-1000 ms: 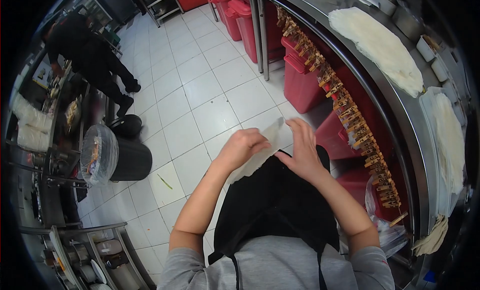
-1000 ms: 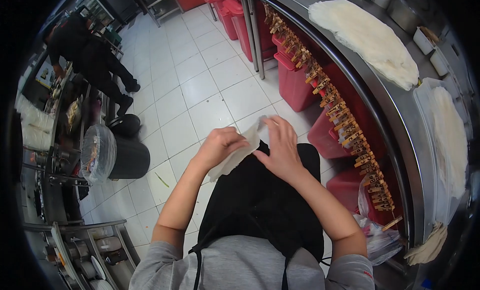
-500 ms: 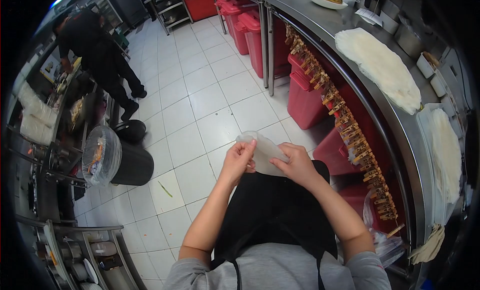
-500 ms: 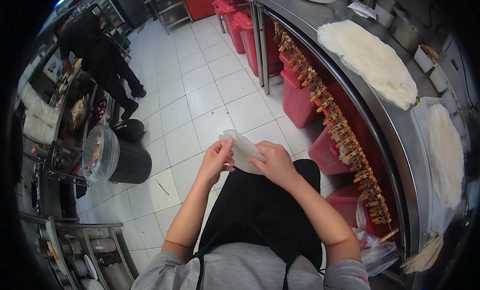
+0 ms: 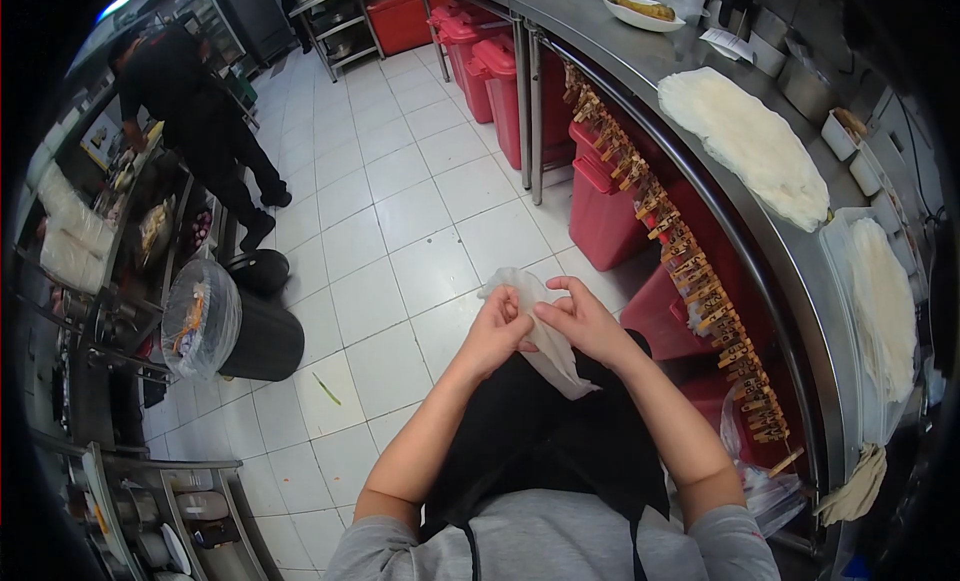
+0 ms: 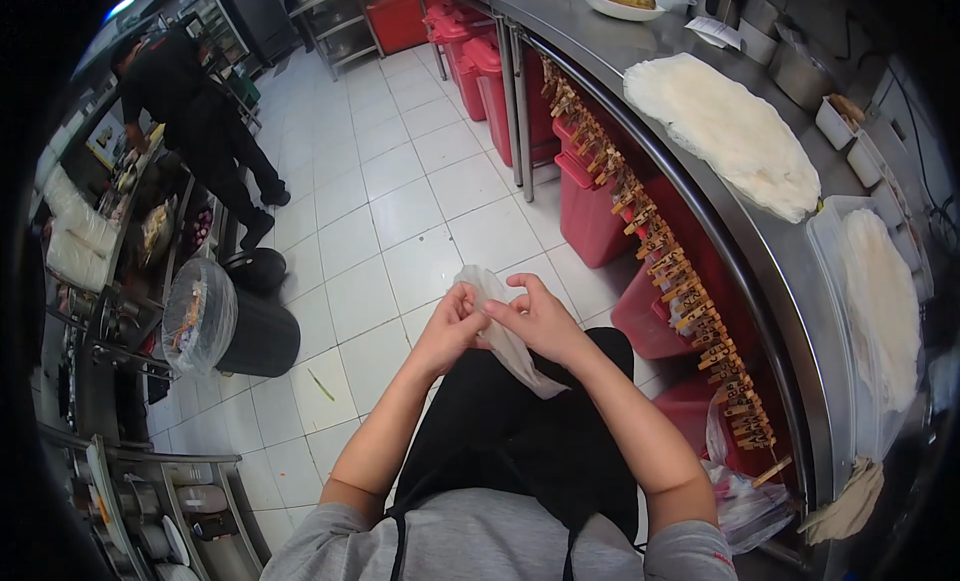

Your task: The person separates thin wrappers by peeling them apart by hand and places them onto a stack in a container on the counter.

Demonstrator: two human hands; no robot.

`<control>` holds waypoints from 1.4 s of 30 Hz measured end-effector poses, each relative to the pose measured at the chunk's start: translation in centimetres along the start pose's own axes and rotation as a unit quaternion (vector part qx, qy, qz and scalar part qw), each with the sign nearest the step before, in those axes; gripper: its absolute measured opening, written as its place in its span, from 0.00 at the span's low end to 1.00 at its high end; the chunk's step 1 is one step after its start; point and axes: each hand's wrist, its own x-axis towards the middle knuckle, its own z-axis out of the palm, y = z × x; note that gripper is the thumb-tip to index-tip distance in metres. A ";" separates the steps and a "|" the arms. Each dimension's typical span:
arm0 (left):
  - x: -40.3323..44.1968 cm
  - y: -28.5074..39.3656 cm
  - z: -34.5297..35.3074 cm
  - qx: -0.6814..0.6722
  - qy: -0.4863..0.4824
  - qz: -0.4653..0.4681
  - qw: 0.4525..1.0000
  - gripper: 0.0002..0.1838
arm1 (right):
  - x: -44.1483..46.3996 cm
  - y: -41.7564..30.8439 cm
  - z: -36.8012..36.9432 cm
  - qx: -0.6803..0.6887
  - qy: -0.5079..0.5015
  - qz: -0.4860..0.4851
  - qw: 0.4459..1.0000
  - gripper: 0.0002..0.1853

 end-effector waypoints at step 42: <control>2.7 2.5 -1.7 0.378 0.147 0.214 0.889 0.17 | 1.6 0.6 -4.9 -0.127 0.197 -0.164 0.958 0.23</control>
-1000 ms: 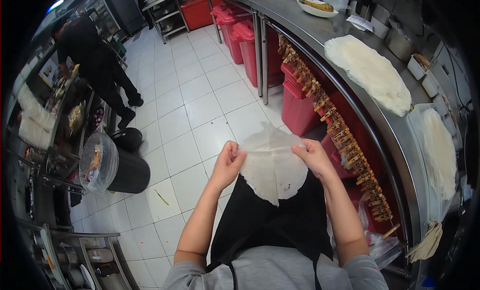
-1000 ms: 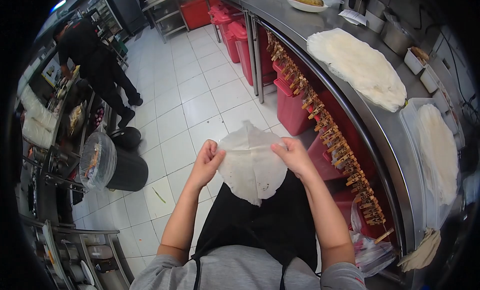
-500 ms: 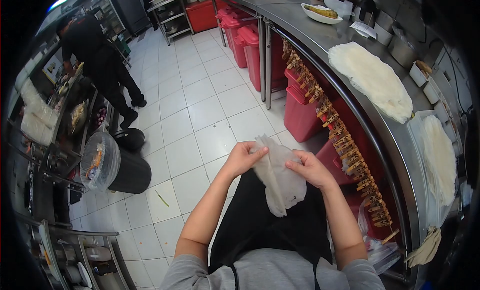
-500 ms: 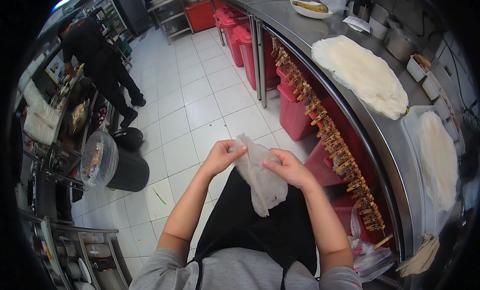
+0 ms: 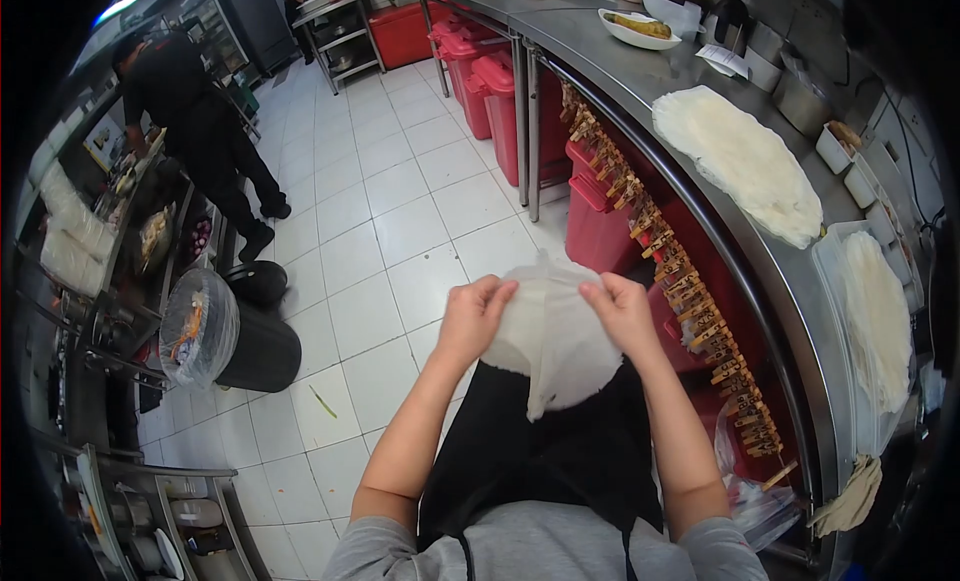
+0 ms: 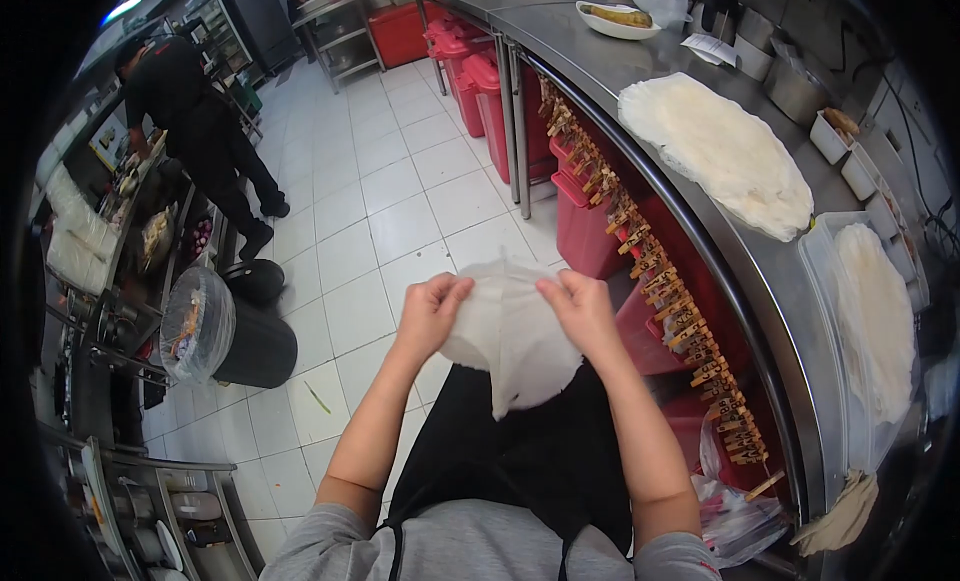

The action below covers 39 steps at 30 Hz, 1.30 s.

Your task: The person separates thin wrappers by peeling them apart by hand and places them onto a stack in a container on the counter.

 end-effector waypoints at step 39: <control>0.3 8.4 2.8 0.007 -0.360 0.091 0.929 0.16 | -5.2 -0.6 -5.0 -0.091 -0.092 -0.002 0.992 0.19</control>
